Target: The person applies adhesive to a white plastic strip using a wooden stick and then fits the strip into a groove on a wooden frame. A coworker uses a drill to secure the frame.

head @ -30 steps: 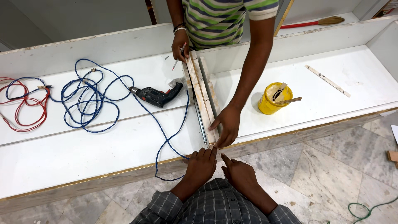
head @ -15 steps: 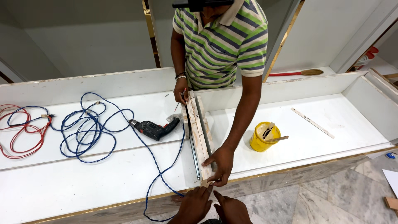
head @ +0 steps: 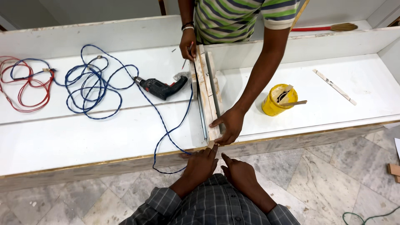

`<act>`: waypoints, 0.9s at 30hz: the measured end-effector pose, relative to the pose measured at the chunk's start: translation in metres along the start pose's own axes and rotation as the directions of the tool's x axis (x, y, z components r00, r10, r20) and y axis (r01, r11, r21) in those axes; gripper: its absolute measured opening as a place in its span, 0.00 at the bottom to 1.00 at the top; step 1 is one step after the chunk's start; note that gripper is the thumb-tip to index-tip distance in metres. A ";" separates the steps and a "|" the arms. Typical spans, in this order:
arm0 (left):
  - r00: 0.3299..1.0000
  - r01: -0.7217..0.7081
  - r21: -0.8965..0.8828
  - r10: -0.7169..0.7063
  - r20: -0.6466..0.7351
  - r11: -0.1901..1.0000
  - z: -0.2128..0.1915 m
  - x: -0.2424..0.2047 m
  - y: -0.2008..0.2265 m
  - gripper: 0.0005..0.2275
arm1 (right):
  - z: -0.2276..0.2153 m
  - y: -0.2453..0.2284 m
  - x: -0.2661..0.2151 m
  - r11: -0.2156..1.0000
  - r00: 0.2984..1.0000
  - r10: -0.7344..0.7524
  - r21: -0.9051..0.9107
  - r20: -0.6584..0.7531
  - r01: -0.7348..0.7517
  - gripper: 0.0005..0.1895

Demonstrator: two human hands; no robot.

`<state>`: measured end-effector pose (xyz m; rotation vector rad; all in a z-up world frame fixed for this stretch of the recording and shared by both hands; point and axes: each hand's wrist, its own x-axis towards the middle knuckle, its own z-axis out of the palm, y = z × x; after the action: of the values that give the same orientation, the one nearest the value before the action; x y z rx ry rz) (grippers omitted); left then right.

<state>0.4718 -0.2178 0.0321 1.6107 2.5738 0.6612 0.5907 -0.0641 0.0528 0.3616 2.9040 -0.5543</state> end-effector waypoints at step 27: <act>0.999 -0.040 0.074 0.039 0.007 0.996 -0.018 0.018 -0.013 0.18 | -0.004 0.001 -0.005 0.999 0.997 0.036 -0.012 0.070 -0.036 0.27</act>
<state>0.4480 -0.2127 0.0476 1.6861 2.5988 0.5700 0.5949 -0.0629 0.0576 0.3845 2.8264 -0.5346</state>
